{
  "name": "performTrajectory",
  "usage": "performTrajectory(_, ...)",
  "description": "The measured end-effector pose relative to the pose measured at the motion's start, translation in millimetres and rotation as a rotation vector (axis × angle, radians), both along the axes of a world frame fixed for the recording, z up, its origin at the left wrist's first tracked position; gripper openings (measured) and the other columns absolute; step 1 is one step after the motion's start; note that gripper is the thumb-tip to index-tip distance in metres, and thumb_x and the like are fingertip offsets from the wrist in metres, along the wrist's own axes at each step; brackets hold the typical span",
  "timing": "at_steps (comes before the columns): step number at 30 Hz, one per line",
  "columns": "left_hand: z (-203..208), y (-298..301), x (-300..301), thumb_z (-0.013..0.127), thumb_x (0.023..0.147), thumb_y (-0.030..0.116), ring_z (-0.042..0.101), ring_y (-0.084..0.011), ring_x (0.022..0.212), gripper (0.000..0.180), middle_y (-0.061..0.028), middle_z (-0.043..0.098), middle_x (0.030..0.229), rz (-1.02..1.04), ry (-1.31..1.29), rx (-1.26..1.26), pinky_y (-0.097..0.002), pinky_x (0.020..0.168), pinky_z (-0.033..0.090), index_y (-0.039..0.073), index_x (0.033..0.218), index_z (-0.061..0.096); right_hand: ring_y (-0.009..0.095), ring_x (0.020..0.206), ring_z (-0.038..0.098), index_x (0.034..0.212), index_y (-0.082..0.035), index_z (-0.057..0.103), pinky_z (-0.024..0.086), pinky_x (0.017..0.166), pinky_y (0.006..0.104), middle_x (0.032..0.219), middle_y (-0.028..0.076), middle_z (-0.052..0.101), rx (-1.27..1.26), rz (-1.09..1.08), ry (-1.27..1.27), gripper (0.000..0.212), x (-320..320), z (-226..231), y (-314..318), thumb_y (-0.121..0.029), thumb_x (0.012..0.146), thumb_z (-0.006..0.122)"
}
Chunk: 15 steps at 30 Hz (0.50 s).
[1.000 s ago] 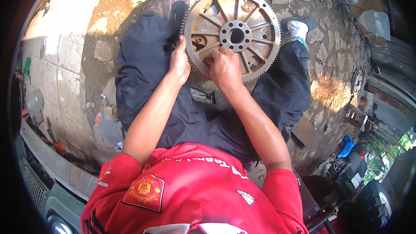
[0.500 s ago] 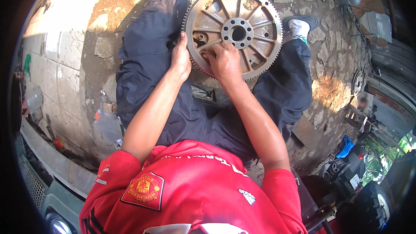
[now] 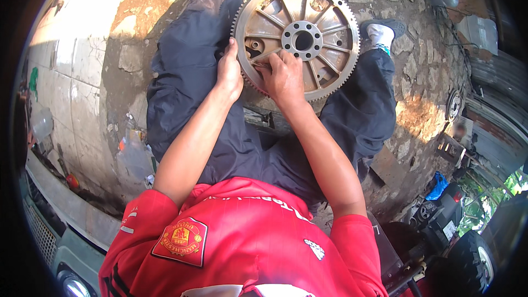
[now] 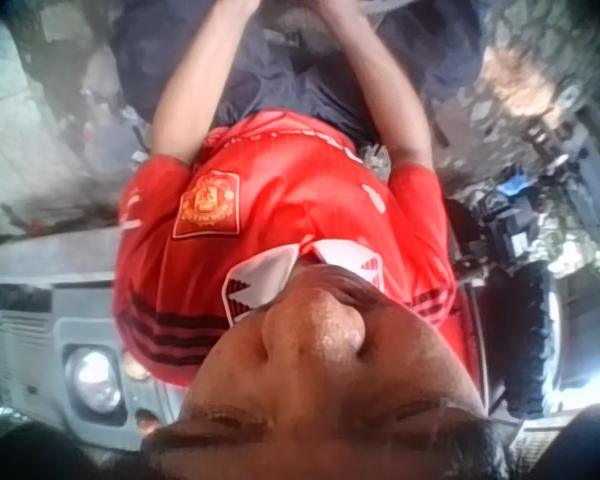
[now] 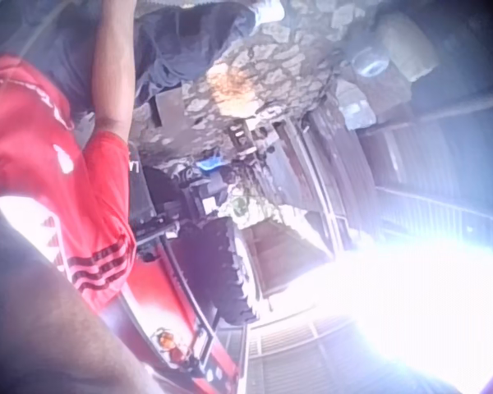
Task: The person sits on the ground and scrubs the surface of a large metal flywheel with a small abrasive block. They rotate the flywheel to access different areas and continue scrubbing the same spots repeatedly.
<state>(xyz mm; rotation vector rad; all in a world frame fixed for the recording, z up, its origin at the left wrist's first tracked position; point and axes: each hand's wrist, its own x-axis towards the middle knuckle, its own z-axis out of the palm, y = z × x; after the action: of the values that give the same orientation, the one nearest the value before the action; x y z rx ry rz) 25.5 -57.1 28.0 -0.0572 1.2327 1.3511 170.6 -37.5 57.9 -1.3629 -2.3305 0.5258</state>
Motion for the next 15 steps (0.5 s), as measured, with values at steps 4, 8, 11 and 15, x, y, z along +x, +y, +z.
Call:
performTrajectory(4, -3, -6, -3, 0.049, 0.114, 0.049, 0.048, -0.0211, 0.144, 0.061, -0.0094, 0.053, 0.156, -0.028, 0.016, 0.001, -0.0425, 0.121, 0.035, 0.005, 0.155, 0.047, 0.035, 0.088, 0.066, 0.094, -0.01, 0.08, 0.045, 0.079, 0.0494, 0.087, 0.013, 0.067, -0.05, -0.016, -0.145, 0.018, 10, 15, -8, -0.021, 0.08, 0.085)
performTrajectory(8, -2, -2, -1, 0.048, 0.114, 0.05, 0.049, -0.0202, 0.139, 0.061, -0.0092, 0.053, 0.152, -0.03, 0.011, -0.006, -0.0403, 0.119, 0.036, 0.004, 0.155, 0.046, 0.034, 0.09, 0.065, 0.092, -0.008, 0.078, 0.043, 0.082, 0.0493, 0.087, 0.013, 0.066, -0.042, -0.012, -0.123, 0.018, 9, 13, -5, -0.021, 0.081, 0.084)
performTrajectory(11, 2, 0, 3, 0.046, 0.115, 0.051, 0.051, -0.0196, 0.132, 0.062, -0.0104, 0.055, 0.146, -0.009, 0.059, 0.002, -0.0367, 0.116, 0.037, 0.003, 0.154, 0.045, 0.035, 0.087, 0.065, 0.093, -0.008, 0.076, 0.042, 0.081, 0.0489, 0.085, 0.012, 0.066, 0.026, -0.035, -0.1, 0.022, -2, 7, -2, -0.024, 0.082, 0.085)
performTrajectory(15, 4, -4, 1, 0.046, 0.115, 0.051, 0.046, -0.0207, 0.143, 0.063, -0.0117, 0.05, 0.156, -0.026, 0.032, 0.04, -0.0369, 0.121, 0.034, 0.003, 0.155, 0.044, 0.033, 0.089, 0.067, 0.097, -0.009, 0.079, 0.043, 0.082, 0.0481, 0.086, 0.012, 0.068, -0.055, -0.019, -0.179, 0.021, 12, 18, -6, -0.024, 0.083, 0.085)
